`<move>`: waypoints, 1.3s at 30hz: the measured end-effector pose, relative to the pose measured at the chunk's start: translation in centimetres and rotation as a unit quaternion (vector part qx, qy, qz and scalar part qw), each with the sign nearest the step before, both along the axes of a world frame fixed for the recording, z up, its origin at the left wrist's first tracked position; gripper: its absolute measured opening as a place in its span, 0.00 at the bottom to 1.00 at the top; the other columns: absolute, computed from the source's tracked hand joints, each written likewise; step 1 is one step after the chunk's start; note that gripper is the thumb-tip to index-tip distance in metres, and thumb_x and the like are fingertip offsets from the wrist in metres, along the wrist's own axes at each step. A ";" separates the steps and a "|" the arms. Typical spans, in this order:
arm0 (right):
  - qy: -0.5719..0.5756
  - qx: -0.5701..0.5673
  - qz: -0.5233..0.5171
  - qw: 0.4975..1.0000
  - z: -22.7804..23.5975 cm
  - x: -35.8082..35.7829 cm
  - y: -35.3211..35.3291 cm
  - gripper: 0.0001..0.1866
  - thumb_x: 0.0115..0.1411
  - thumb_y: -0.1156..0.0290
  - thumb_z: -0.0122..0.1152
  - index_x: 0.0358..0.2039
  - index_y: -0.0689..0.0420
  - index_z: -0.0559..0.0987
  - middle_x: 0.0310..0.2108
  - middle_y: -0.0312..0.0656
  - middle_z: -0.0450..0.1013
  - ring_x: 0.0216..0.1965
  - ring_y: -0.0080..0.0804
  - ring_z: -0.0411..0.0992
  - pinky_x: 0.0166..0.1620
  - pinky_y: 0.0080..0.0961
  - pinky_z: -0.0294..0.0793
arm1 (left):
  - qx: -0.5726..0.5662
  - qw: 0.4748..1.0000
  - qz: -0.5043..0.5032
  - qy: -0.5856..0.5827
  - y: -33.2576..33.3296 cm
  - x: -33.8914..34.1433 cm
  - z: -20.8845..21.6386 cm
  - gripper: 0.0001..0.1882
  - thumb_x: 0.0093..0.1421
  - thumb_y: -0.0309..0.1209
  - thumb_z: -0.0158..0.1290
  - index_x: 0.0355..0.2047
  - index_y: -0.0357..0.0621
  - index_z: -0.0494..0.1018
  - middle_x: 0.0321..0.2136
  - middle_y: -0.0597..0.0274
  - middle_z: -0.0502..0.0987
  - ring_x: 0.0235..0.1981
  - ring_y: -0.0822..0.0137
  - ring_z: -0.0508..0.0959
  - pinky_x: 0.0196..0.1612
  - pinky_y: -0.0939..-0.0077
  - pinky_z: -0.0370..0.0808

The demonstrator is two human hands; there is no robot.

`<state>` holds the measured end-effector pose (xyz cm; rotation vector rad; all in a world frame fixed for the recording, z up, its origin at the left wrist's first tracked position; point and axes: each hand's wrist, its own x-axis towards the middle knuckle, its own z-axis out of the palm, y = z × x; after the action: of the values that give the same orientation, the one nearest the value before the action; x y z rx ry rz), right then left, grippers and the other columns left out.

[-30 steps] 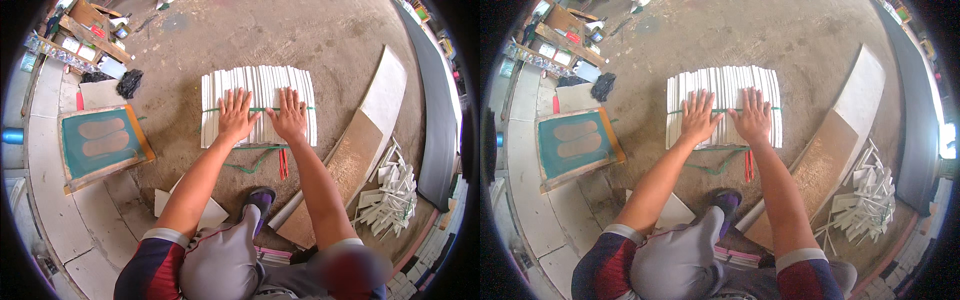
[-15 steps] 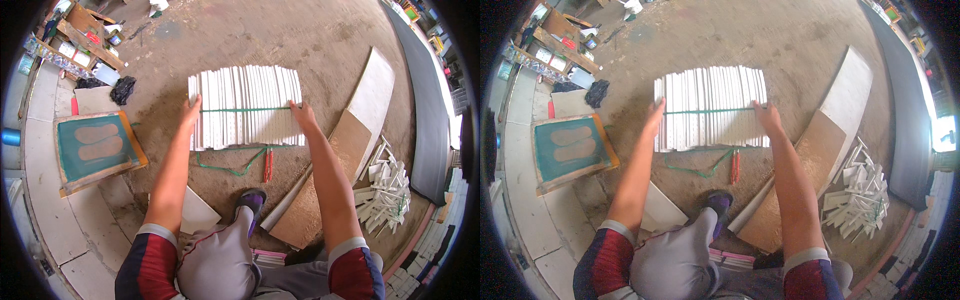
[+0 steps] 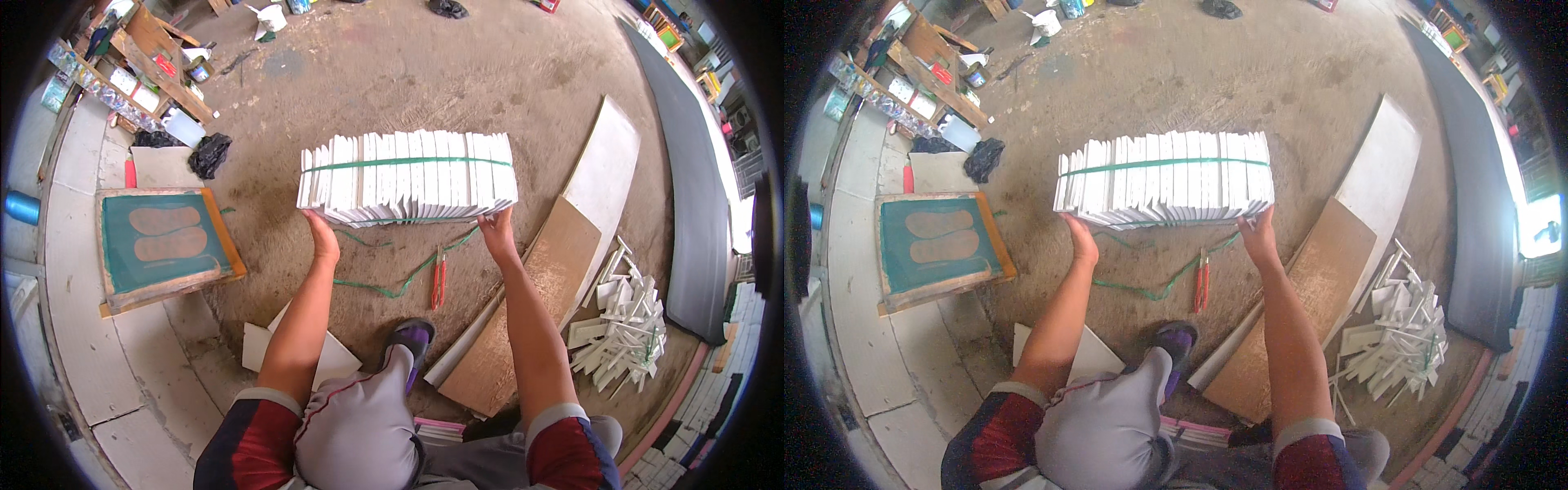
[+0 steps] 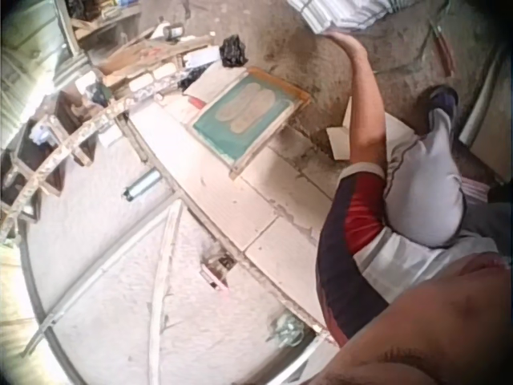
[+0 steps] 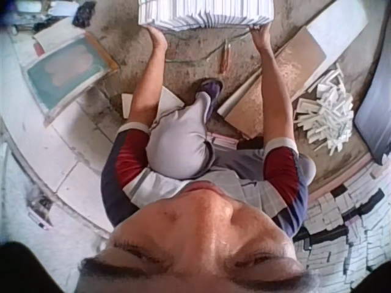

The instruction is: The person ties a stack of white foam pieces with a green string, then places the bundle on a shelf. Afterwards, they collect scattered foam scraps from the floor and put them into a white sack.

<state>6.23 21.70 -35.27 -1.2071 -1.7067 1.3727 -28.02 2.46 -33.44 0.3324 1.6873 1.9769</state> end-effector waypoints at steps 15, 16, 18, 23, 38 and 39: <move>-0.394 0.550 -0.072 0.733 21.5 -12.3 0.5 0.43 0.72 0.35 0.37 0.75 0.53 0.55 0.77 0.49 0.48 0.79 0.46 0.39 0.76 0.52 0.41 | -0.342 0.647 -0.134 0.668 8.5 3.5 17.8 0.37 0.74 0.61 0.27 0.76 0.59 0.49 0.77 0.60 0.46 0.78 0.51 0.41 0.75 0.36 0.32; -0.395 0.463 -0.016 0.793 18.1 -13.0 0.1 0.43 0.72 0.35 0.36 0.75 0.53 0.56 0.76 0.50 0.49 0.78 0.47 0.41 0.75 0.53 0.43 | -0.358 0.660 -0.227 0.620 8.7 4.5 14.9 0.37 0.74 0.61 0.26 0.77 0.60 0.49 0.78 0.62 0.45 0.78 0.52 0.40 0.75 0.36 0.32; -0.399 0.371 0.044 0.838 16.4 -12.8 -0.3 0.42 0.72 0.36 0.36 0.74 0.55 0.58 0.74 0.52 0.54 0.77 0.51 0.47 0.73 0.56 0.50 | -0.383 0.635 -0.229 0.630 9.5 5.4 14.3 0.37 0.73 0.61 0.26 0.77 0.60 0.47 0.77 0.60 0.45 0.78 0.51 0.40 0.76 0.38 0.34; -0.392 0.401 -0.024 0.828 19.6 -13.1 0.8 0.44 0.72 0.35 0.36 0.74 0.59 0.57 0.75 0.52 0.51 0.78 0.50 0.44 0.75 0.54 0.46 | -0.380 0.643 -0.193 0.636 10.1 5.2 16.7 0.39 0.73 0.63 0.27 0.77 0.58 0.47 0.77 0.56 0.44 0.78 0.49 0.38 0.75 0.38 0.34; -0.409 0.262 -0.031 0.873 18.0 -9.3 1.6 0.48 0.68 0.34 0.45 0.75 0.57 0.52 0.77 0.54 0.45 0.78 0.48 0.44 0.71 0.53 0.58 | -0.474 0.694 -0.215 0.497 8.4 -1.8 16.0 0.44 0.69 0.69 0.31 0.78 0.62 0.42 0.78 0.52 0.35 0.78 0.43 0.35 0.74 0.34 0.37; -0.392 0.251 -0.046 0.884 18.4 -9.0 1.6 0.49 0.68 0.33 0.47 0.75 0.57 0.52 0.77 0.55 0.45 0.77 0.48 0.45 0.70 0.53 0.59 | -0.448 0.721 -0.204 0.488 8.5 -2.6 15.7 0.45 0.68 0.70 0.32 0.78 0.62 0.41 0.78 0.50 0.34 0.77 0.41 0.35 0.73 0.33 0.39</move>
<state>-2.80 23.34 -16.92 -1.5972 -2.2980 0.2961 -30.67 10.91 -17.74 1.3574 2.6097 0.4009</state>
